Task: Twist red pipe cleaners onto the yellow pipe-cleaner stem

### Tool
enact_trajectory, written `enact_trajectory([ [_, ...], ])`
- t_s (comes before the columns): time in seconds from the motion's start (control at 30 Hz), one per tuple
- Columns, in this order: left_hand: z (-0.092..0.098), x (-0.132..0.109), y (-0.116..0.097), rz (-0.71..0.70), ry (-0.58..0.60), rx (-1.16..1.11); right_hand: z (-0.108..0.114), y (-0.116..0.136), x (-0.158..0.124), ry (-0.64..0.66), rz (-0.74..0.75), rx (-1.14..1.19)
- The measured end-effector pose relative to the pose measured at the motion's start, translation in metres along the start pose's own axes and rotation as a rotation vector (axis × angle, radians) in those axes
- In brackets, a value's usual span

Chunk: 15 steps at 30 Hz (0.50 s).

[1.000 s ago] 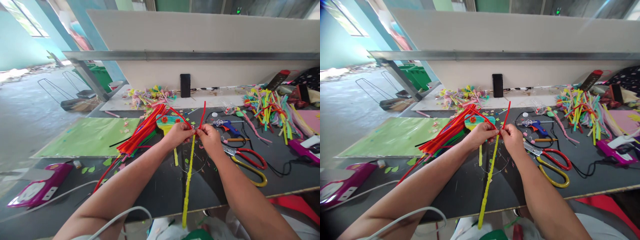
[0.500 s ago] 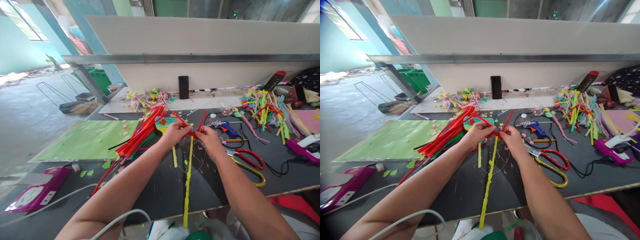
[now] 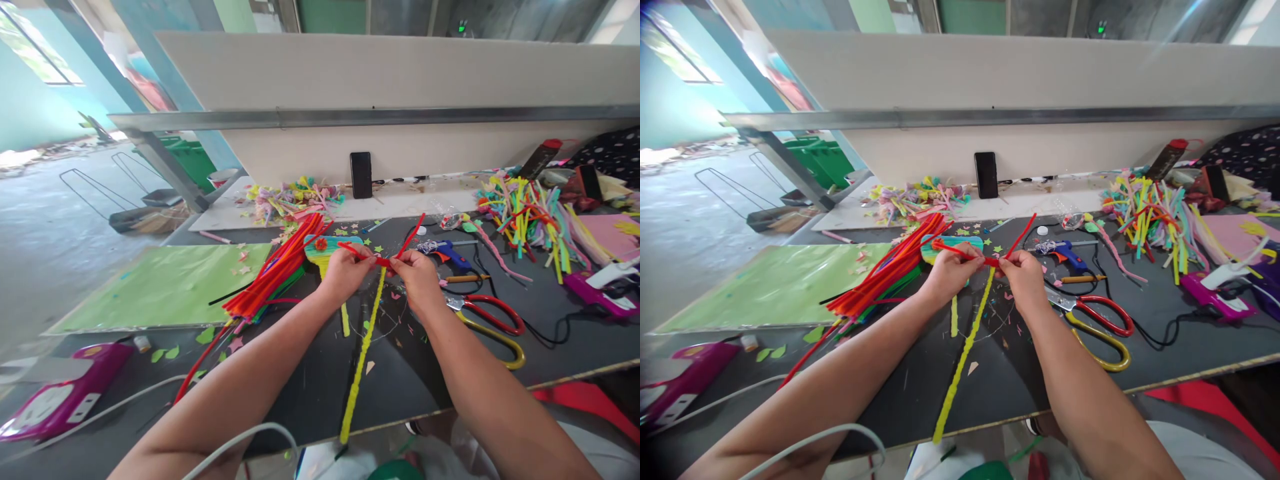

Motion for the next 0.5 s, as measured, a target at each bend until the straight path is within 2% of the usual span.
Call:
enact_trajectory([
  [0.13, -0.004, -0.003, 0.01, 0.173, 0.044, -0.117, 0.0, 0.002, -0.001, 0.016, 0.03, -0.035],
  [0.33, -0.004, -0.003, 0.019, 0.295, 0.062, -0.45, 0.007, 0.007, 0.001, 0.02, 0.094, -0.152],
  [0.5, 0.002, 0.001, 0.03, 0.378, 0.036, -0.542, 0.013, 0.013, 0.004, 0.019, 0.099, -0.185],
])
Point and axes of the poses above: each hand's wrist, its own x-axis towards the middle knuckle, its own z-axis out of the back of the hand, y = z × x, the point moved 6 cm from there along x, towards the middle knuckle, and after that the axes turned 10 degrees about x, right-handed, at the moved point
